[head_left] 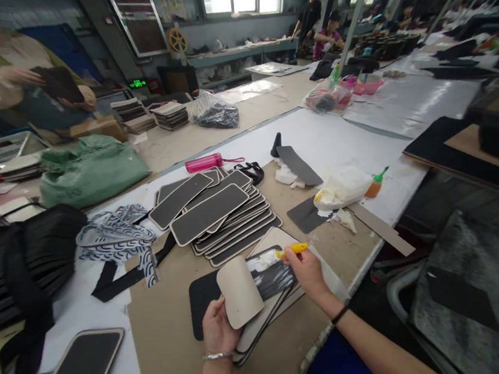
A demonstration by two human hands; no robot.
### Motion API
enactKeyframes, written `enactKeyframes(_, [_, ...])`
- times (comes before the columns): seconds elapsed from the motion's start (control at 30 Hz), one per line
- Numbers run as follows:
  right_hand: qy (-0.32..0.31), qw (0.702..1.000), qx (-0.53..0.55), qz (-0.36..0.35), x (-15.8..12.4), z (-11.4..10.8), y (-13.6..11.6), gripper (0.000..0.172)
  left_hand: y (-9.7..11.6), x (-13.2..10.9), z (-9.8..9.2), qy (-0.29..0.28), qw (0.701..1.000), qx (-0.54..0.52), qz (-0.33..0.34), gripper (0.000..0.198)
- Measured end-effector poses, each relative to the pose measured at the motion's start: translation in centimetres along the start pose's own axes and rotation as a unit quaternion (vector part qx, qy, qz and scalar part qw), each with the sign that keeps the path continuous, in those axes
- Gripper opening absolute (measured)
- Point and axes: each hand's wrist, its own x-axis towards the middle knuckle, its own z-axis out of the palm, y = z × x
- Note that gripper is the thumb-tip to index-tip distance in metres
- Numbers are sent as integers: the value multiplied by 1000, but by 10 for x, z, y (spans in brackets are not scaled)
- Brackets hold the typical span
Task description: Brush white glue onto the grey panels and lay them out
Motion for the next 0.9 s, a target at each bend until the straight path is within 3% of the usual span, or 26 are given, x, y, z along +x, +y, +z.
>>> enactKeyframes(0.13, [17, 999, 18, 23, -6, -26, 2, 31, -1, 0, 1, -1, 1000, 8, 5, 19])
enactKeyframes(0.3, [-60, 994, 81, 30, -31, -11, 3, 34, -1, 1, -1, -10, 1000, 11, 11, 20])
enactKeyframes(0.37, [-47, 996, 64, 34, -30, -17, 9, 34, -1, 2, -3, -13, 1000, 9, 11, 20])
enactKeyframes(0.47, [3, 1000, 3, 30, -19, -43, 16, 34, -3, 3, -4, -21, 1000, 13, 12, 20])
enactKeyframes(0.63, [20, 990, -129, -55, -21, -74, 8, 32, -3, 3, -3, -26, 999, 19, 14, 19])
enactKeyframes(0.8, [-7, 978, -171, -117, -45, -72, -9, 31, -4, 1, 1, -15, 1000, 7, 13, 18])
enactKeyframes(0.9, [-13, 976, -168, -135, -39, -66, -16, 29, -4, 1, 3, -20, 1000, 2, 10, 17])
